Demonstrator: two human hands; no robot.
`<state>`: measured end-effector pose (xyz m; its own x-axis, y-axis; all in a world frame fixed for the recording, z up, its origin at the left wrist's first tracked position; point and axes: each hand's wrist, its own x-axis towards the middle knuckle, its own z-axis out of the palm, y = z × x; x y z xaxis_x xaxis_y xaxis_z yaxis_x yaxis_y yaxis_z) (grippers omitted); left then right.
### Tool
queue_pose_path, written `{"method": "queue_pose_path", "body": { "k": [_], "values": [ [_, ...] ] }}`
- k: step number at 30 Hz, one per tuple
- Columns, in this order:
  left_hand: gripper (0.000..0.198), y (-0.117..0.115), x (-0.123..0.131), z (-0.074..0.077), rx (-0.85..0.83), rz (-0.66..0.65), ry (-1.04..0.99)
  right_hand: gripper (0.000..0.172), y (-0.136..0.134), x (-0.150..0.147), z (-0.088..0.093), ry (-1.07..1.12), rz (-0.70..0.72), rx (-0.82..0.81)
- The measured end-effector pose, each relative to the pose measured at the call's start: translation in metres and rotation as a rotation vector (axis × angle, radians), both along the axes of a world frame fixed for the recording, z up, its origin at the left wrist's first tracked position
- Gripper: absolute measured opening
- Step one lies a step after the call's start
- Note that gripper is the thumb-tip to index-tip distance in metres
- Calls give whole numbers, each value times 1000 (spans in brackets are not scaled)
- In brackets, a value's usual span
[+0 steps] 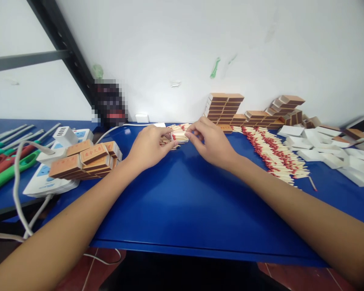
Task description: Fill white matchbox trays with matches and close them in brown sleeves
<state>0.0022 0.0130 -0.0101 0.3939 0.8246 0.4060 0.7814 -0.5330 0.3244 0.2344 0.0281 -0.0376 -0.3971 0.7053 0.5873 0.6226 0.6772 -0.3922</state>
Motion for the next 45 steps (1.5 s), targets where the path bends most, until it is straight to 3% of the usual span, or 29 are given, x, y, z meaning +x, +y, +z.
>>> {"method": "queue_pose_path", "body": {
  "k": [4, 8, 19, 28, 41, 45],
  "values": [
    [25, 2, -3, 4, 24, 177, -49, 14, -3, -6, -9, -72, 68, -41],
    [28, 0, -2, 5, 26, 238, -71, 23, -4, -13, -20, -240, 181, -102],
    [24, -1, -1, 6, 16, 236, -51, 31, -3, -18, -21, -294, 157, -125],
    [24, -1, 0, 3, 13, 200, -38, 4, 2, -22, -21, -179, 142, -230],
    [19, -1, 0, 1, -55, 187, 81, 6, -6, -13, -6, -341, 96, -330],
    [18, -1, -1, 0, -36, 180, 75, 9, -7, -16, -7, -426, 107, -280]
  ]
}}
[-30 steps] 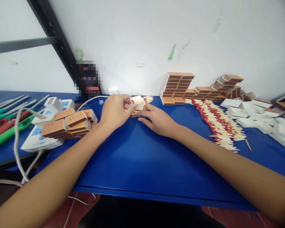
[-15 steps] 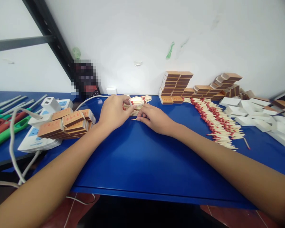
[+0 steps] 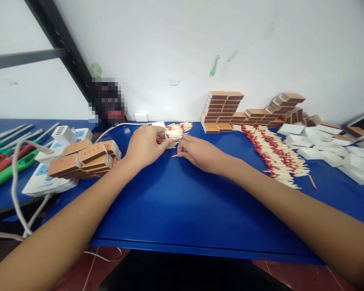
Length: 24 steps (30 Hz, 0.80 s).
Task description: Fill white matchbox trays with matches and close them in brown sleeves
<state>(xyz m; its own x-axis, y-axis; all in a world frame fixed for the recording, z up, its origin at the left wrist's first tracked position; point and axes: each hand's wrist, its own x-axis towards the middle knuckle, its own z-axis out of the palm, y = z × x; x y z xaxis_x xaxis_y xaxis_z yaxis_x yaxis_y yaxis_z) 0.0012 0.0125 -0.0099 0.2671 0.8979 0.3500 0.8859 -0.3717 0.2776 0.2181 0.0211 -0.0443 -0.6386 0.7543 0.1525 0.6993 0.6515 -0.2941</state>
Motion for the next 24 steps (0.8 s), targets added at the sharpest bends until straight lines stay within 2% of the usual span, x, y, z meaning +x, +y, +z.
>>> {"method": "queue_pose_path", "body": {
  "k": [5, 10, 13, 17, 20, 24],
  "values": [
    [19, 1, -1, 0, -5, -32, 9, 12, 2, 6, -1, -14, 10, 54],
    [24, -1, 0, -1, -1, -58, 46, 11, 8, 18, 6, 95, -51, 109],
    [26, -3, 3, -2, -11, -134, 37, 11, 9, 19, 7, 163, -96, 195],
    [28, -4, 4, -1, -37, -221, -40, 11, 6, 15, 5, 193, -68, 246],
    [29, -2, 2, 2, -18, -193, -78, 16, 4, 14, 6, 280, -87, 322],
    [26, 0, -2, 6, 32, -25, -124, 19, 4, 12, 1, 389, -127, 349]
  ]
}}
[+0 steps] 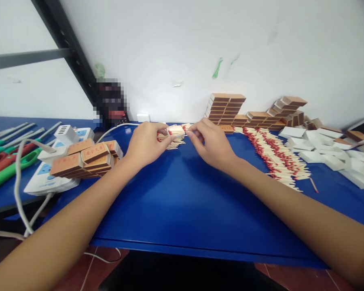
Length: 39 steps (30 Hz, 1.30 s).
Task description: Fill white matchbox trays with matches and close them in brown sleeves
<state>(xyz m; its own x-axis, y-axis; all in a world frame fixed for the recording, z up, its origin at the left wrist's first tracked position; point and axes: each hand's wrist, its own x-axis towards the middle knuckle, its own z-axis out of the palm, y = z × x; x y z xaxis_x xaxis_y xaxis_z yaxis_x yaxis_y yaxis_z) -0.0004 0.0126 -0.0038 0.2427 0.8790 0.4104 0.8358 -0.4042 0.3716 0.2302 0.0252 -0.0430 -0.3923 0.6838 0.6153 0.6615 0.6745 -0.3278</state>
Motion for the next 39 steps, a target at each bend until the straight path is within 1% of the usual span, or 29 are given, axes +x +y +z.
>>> {"method": "queue_pose_path", "body": {
  "k": [3, 5, 7, 13, 16, 20, 26, 31, 36, 39],
  "values": [
    [26, -1, 0, 2, 25, 98, -22, 16, 1, -4, -10, -86, 95, -67],
    [28, -1, 2, 2, 13, 120, -15, 17, 2, -8, -15, -154, 154, -98],
    [28, -2, 3, 2, 1, 126, -3, 17, 3, -12, -19, -178, 181, -126],
    [22, -1, 2, 0, 15, 89, 11, 5, 8, -17, -15, -192, 135, -248],
    [22, 0, 1, -1, 10, 80, 31, 8, 8, -16, -11, -256, 112, -305],
    [21, 0, 1, -1, 1, 59, 50, 11, 7, -7, -7, -319, 80, -281],
    [20, 0, 1, -2, -42, 34, 72, 10, 5, 7, 1, -258, 109, -327],
    [20, 0, 1, -3, -33, 26, 66, 7, 3, 1, -3, -220, 168, -346],
    [21, -1, 2, -1, -30, 26, 73, 4, 3, -2, -8, -194, 166, -315],
    [20, -2, 2, 0, -29, 25, 78, 6, 3, -4, -7, -210, 146, -343]
  ]
}}
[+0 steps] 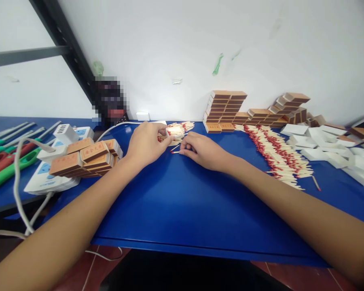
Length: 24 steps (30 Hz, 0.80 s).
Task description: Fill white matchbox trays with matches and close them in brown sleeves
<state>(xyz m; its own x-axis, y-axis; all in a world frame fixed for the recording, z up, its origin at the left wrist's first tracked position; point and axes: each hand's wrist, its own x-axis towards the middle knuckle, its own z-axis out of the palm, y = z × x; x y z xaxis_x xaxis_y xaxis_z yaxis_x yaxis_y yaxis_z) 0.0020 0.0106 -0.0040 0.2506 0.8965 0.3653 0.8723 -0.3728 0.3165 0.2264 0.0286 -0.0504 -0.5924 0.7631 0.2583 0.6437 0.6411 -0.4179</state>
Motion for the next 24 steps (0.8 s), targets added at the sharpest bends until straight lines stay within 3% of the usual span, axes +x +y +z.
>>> {"method": "queue_pose_path", "body": {
  "k": [7, 11, 17, 24],
  "values": [
    [19, 1, -1, -2, 7, -1, 3, 10, -5, -1, 7, -97, -39, -19],
    [23, 2, -2, -4, 6, -15, 18, 10, -2, 8, 13, -33, -12, 47],
    [34, -2, 1, -6, 13, -157, 88, 9, 7, 17, 14, 98, -104, 198],
    [27, -3, 3, -4, 1, -226, -3, 9, 2, 13, 16, 131, -114, 233]
  ]
}}
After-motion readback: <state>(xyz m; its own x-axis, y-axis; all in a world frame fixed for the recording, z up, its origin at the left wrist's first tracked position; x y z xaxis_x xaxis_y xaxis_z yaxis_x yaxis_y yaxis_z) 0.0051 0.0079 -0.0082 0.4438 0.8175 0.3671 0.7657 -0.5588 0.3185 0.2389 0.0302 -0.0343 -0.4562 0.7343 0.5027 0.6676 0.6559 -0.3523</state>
